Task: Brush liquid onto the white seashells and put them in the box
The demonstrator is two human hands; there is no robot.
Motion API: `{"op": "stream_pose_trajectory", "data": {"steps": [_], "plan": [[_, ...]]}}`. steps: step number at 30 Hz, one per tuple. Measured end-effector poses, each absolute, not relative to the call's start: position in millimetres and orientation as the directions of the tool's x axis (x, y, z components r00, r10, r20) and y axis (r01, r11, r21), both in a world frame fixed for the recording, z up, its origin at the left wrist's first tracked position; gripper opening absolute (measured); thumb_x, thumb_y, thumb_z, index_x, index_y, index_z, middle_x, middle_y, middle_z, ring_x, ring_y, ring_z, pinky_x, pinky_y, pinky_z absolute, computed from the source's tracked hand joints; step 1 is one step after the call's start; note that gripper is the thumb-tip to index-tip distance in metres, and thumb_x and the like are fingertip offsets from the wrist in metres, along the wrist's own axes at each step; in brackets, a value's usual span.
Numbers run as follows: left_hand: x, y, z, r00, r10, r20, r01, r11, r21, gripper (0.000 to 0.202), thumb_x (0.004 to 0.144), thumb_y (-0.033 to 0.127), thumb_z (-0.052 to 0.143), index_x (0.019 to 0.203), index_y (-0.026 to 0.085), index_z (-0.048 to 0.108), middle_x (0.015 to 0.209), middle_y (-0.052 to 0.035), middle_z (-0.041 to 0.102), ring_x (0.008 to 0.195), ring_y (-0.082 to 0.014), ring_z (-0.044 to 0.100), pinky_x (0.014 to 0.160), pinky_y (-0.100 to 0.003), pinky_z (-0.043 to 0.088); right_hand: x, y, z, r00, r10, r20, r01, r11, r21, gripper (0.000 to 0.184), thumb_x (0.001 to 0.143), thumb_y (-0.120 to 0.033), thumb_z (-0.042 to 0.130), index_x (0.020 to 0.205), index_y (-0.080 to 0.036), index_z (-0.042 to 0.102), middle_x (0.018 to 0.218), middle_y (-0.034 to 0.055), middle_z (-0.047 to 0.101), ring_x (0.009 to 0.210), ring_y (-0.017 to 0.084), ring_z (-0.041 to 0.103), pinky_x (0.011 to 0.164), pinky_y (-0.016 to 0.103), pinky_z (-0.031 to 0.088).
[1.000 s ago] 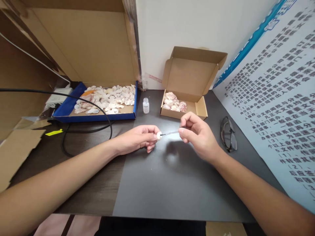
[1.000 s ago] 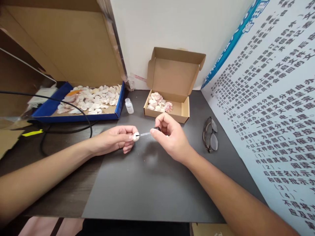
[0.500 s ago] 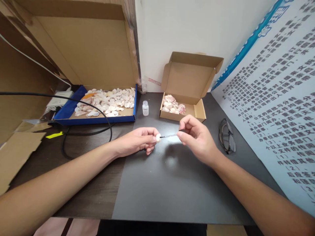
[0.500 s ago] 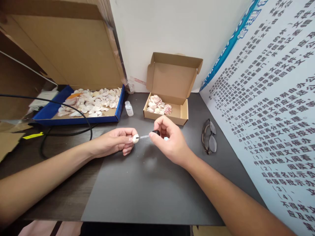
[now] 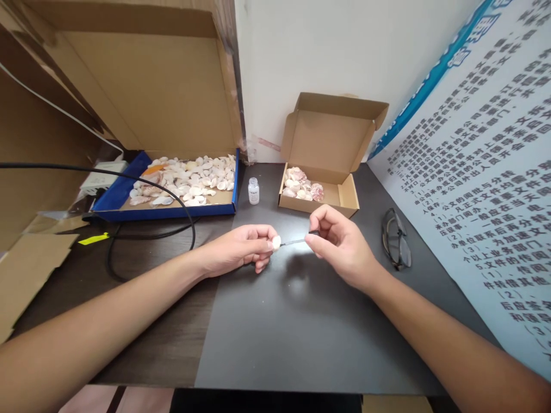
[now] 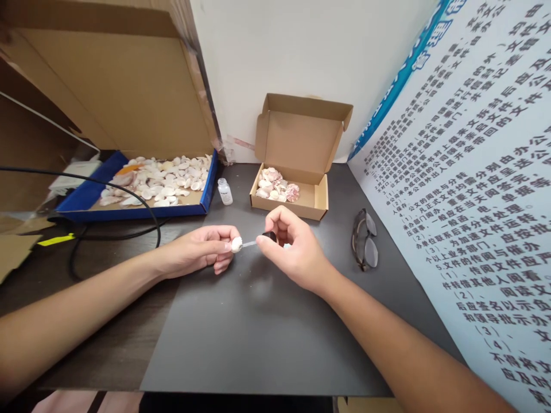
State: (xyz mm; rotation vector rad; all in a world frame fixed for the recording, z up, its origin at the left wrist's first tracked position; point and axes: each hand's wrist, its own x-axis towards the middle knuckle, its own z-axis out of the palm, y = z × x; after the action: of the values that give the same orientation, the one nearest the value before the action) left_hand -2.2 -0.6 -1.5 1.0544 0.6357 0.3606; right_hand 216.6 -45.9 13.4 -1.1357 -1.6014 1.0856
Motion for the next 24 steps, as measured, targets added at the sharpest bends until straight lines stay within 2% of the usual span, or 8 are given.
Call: {"op": "stream_pose_trajectory", "data": {"steps": [2, 5, 8, 12, 15, 19, 22, 24], "plan": [[-2.3, -0.5, -1.7, 0.768, 0.561, -0.309, 0.018, 0.463, 0.886, 0.022, 0.083, 0.030, 0.069, 0.086, 0.014, 0.053, 0.061, 0.0051, 0.048, 0.056, -0.0069, 0.048, 0.057, -0.020, 0.042, 216.4, -45.5, 13.5, -0.220, 0.964, 0.147, 0.174, 0.187, -0.967, 0.018, 0.084, -0.027, 0.061, 0.082, -0.020, 0.044, 0.065, -0.0056, 0.042, 0.054, 0.007, 0.039, 0.051, 0.023, 0.033], [-2.1, -0.2, -1.9, 0.768, 0.563, -0.304, 0.012, 0.463, 0.886, 0.022, 0.084, 0.030, 0.069, 0.086, 0.014, 0.054, 0.061, 0.0052, 0.048, 0.055, -0.0068, 0.047, 0.056, -0.020, 0.042, 216.7, -44.7, 13.2, -0.195, 0.969, 0.150, 0.233, 0.195, -0.953, 0.019, 0.082, -0.025, 0.063, 0.082, -0.019, 0.045, 0.068, -0.0047, 0.044, 0.056, 0.007, 0.039, 0.053, 0.023, 0.034], [-2.0, -0.1, -1.6, 0.765, 0.565, -0.309, 0.012, 0.466, 0.884, 0.022, 0.083, 0.030, 0.070, 0.085, 0.015, 0.053, 0.061, 0.0051, 0.048, 0.056, -0.0071, 0.048, 0.056, -0.021, 0.041, 216.9, -44.9, 12.6, -0.207, 0.967, 0.149, 0.178, 0.187, -0.966, 0.019, 0.084, -0.027, 0.062, 0.082, -0.020, 0.044, 0.068, -0.0050, 0.043, 0.055, 0.007, 0.039, 0.052, 0.023, 0.034], [-2.0, -0.3, -1.2, 0.762, 0.566, -0.314, 0.015, 0.470, 0.883, 0.023, 0.082, 0.031, 0.070, 0.085, 0.015, 0.053, 0.060, 0.0051, 0.048, 0.055, -0.0071, 0.048, 0.056, -0.021, 0.041, 216.8, -46.3, 12.5, -0.201, 0.962, 0.185, 0.231, 0.230, -0.945, 0.017, 0.083, -0.024, 0.063, 0.083, -0.019, 0.046, 0.069, -0.0043, 0.046, 0.057, 0.007, 0.041, 0.054, 0.022, 0.035], [-2.1, -0.2, -1.2, 0.760, 0.566, -0.321, 0.022, 0.471, 0.882, 0.024, 0.082, 0.031, 0.070, 0.085, 0.015, 0.052, 0.060, 0.0050, 0.048, 0.056, -0.0073, 0.049, 0.057, -0.021, 0.040, 217.2, -46.4, 13.0, -0.206, 0.965, 0.161, 0.145, 0.193, -0.971, 0.018, 0.086, -0.027, 0.061, 0.083, -0.020, 0.045, 0.066, -0.0051, 0.044, 0.054, 0.007, 0.040, 0.052, 0.023, 0.035], [-2.4, 0.2, -1.7, 0.763, 0.565, -0.313, 0.018, 0.466, 0.885, 0.022, 0.083, 0.030, 0.069, 0.086, 0.015, 0.054, 0.061, 0.0052, 0.047, 0.056, -0.0071, 0.048, 0.056, -0.021, 0.040, 217.6, -45.0, 13.0, -0.160, 0.973, 0.169, 0.220, 0.202, -0.954, 0.019, 0.082, -0.024, 0.064, 0.081, -0.020, 0.045, 0.068, -0.0044, 0.045, 0.056, 0.007, 0.039, 0.053, 0.023, 0.034], [-2.7, 0.4, -2.2, 0.764, 0.563, -0.315, 0.018, 0.469, 0.883, 0.021, 0.084, 0.030, 0.069, 0.086, 0.015, 0.053, 0.061, 0.0051, 0.048, 0.056, -0.0071, 0.048, 0.057, -0.021, 0.041, 218.0, -44.1, 12.7, -0.185, 0.970, 0.155, 0.154, 0.185, -0.971, 0.018, 0.084, -0.026, 0.061, 0.082, -0.020, 0.044, 0.067, -0.0052, 0.043, 0.054, 0.007, 0.039, 0.052, 0.023, 0.034], [-2.9, 0.3, -2.2, 0.766, 0.561, -0.314, 0.018, 0.469, 0.883, 0.021, 0.084, 0.030, 0.068, 0.086, 0.015, 0.053, 0.061, 0.0051, 0.048, 0.055, -0.0070, 0.048, 0.057, -0.021, 0.041, 218.1, -43.8, 12.7, -0.175, 0.971, 0.162, 0.180, 0.193, -0.964, 0.019, 0.083, -0.026, 0.063, 0.082, -0.020, 0.045, 0.067, -0.0051, 0.044, 0.055, 0.007, 0.039, 0.052, 0.022, 0.034]]}}
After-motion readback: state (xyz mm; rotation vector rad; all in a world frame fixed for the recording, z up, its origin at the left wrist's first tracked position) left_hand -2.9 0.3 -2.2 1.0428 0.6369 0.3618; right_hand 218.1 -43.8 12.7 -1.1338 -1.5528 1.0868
